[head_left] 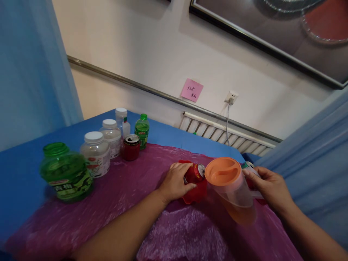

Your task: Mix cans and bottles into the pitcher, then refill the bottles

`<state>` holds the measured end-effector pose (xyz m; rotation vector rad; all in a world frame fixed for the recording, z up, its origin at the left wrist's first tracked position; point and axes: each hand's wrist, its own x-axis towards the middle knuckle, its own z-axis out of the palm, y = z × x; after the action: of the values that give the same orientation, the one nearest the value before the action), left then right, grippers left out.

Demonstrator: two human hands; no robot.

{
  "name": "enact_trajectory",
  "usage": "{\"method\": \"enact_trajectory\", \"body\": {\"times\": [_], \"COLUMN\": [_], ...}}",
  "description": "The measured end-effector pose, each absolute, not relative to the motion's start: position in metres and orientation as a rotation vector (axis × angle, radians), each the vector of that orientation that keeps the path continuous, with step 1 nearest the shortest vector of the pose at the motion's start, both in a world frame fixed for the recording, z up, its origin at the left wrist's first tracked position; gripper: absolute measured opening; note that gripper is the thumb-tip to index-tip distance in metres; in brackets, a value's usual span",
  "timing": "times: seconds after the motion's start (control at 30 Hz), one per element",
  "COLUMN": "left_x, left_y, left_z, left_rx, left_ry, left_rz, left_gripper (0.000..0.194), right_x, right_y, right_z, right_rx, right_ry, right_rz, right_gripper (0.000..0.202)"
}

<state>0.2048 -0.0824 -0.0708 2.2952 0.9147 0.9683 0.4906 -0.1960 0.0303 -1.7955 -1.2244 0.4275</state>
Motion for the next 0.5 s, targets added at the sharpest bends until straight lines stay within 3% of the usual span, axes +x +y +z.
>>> {"method": "enact_trajectory", "body": {"times": [0.5], "left_x": [0.2047], "left_y": [-0.0822], "left_z": [-0.0716], "left_rx": [2.284], "left_ry": [0.909], "left_rz": [0.974], "left_gripper": [0.068], "right_x": [0.4927], "right_y": [-0.1967], "right_z": [0.0296], "right_rx": [-1.787], "right_ry": [-1.225], "right_rz": [0.431], "right_gripper": [0.051]}}
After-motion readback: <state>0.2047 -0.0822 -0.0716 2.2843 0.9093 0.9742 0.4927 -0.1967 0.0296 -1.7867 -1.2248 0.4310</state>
